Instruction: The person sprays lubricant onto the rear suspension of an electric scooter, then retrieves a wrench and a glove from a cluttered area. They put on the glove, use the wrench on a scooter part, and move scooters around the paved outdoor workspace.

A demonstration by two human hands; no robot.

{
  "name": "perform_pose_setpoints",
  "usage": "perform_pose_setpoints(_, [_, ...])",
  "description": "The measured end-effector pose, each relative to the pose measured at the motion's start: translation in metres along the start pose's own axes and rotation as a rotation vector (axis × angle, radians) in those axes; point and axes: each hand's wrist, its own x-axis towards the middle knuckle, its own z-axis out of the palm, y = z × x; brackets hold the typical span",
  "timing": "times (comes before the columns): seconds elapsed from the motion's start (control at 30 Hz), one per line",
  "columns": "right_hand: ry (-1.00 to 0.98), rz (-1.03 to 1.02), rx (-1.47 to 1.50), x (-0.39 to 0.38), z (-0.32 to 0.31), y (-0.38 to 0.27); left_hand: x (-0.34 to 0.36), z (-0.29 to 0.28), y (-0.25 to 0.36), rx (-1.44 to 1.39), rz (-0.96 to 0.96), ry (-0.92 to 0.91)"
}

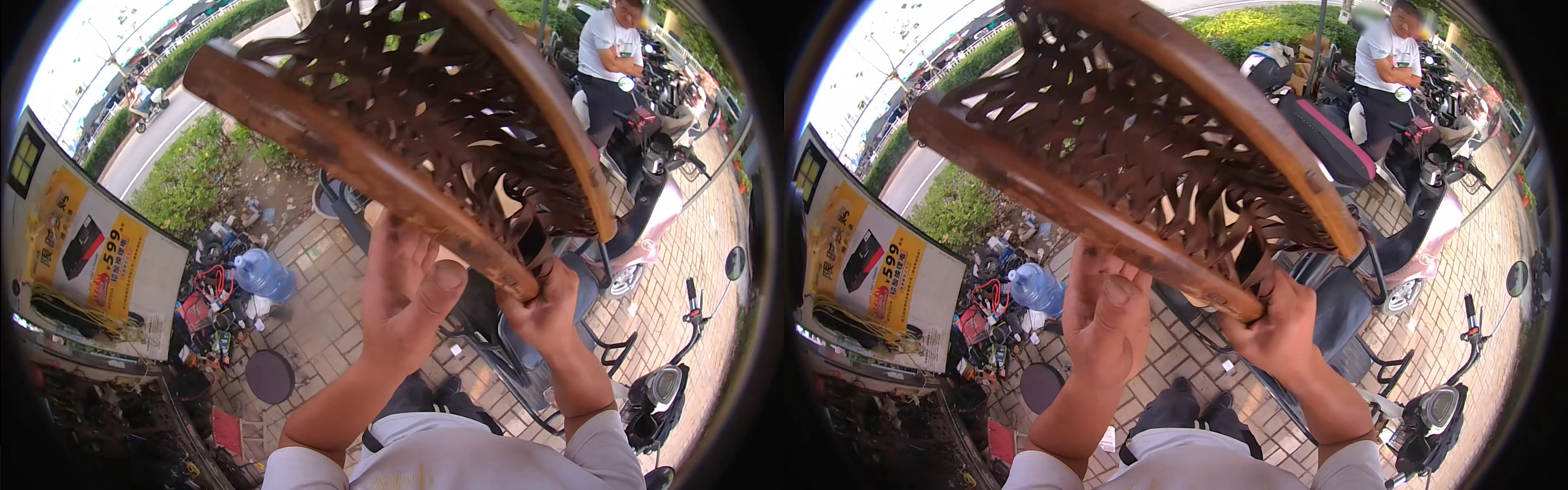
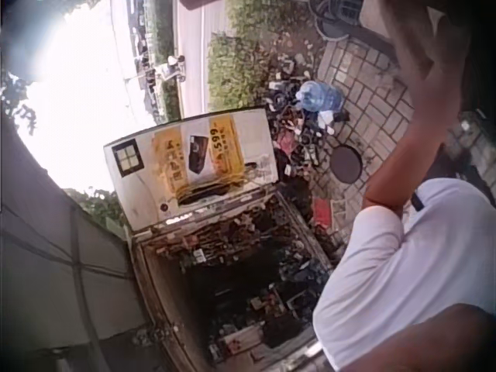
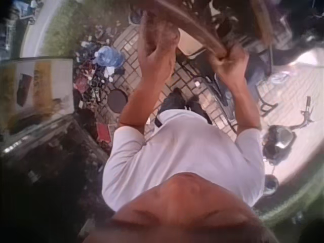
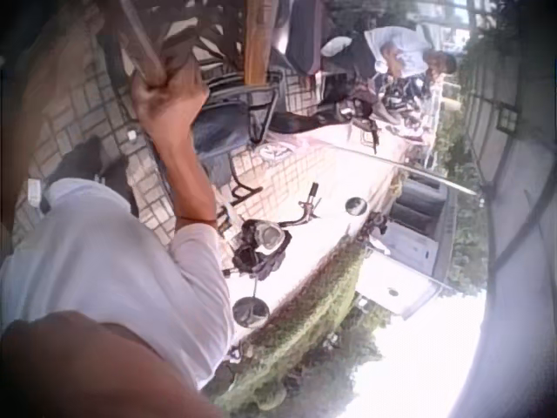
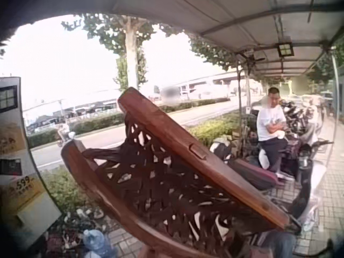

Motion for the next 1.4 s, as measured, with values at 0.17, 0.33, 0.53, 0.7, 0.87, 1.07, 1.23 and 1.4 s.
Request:
perform_pose_setpoints(0.17, [-0.429, 0.052, 0.179, -0.063, 0.176, -0.043, -0.076, -0.124, 0.032, 0.116, -0.073, 0.694])
perform_pose_setpoints(0.33, [-0.802, 0.415, 0.205, -0.17, 0.348, -0.04, -0.143, -0.303, -0.004, 0.079, -0.315, 1.066])
perform_pose_setpoints(0.53, [-1.197, 0.593, 0.006, -0.229, 0.423, 0.007, -0.238, -0.546, -0.138, 0.081, -0.624, 1.518])
perform_pose_setpoints(0.7, [-1.324, 0.958, -0.271, -0.273, 0.382, 0.095, -0.304, -0.659, -0.195, -0.059, -0.759, 1.584])
perform_pose_setpoints(0.87, [-1.245, 1.099, -0.357, -0.279, 0.33, 0.119, -0.37, -0.784, -0.216, 0.011, -0.914, 1.552])
perform_pose_setpoints(1.07, [-0.909, 1.34, -0.436, -0.29, 0.248, 0.081, -0.331, -0.767, -0.236, 0.233, -1.334, 1.18])
perform_pose_setpoints(1.23, [-0.262, 1.503, -0.833, -0.342, 0.104, 0.055, -0.126, -0.577, -0.191, 0.306, -1.191, 0.671])
perform_pose_setpoints(1.4, [0.658, 1.546, -1.237, -0.436, -0.055, 0.004, 0.003, -0.427, -0.189, 0.41, -0.77, 0.25])
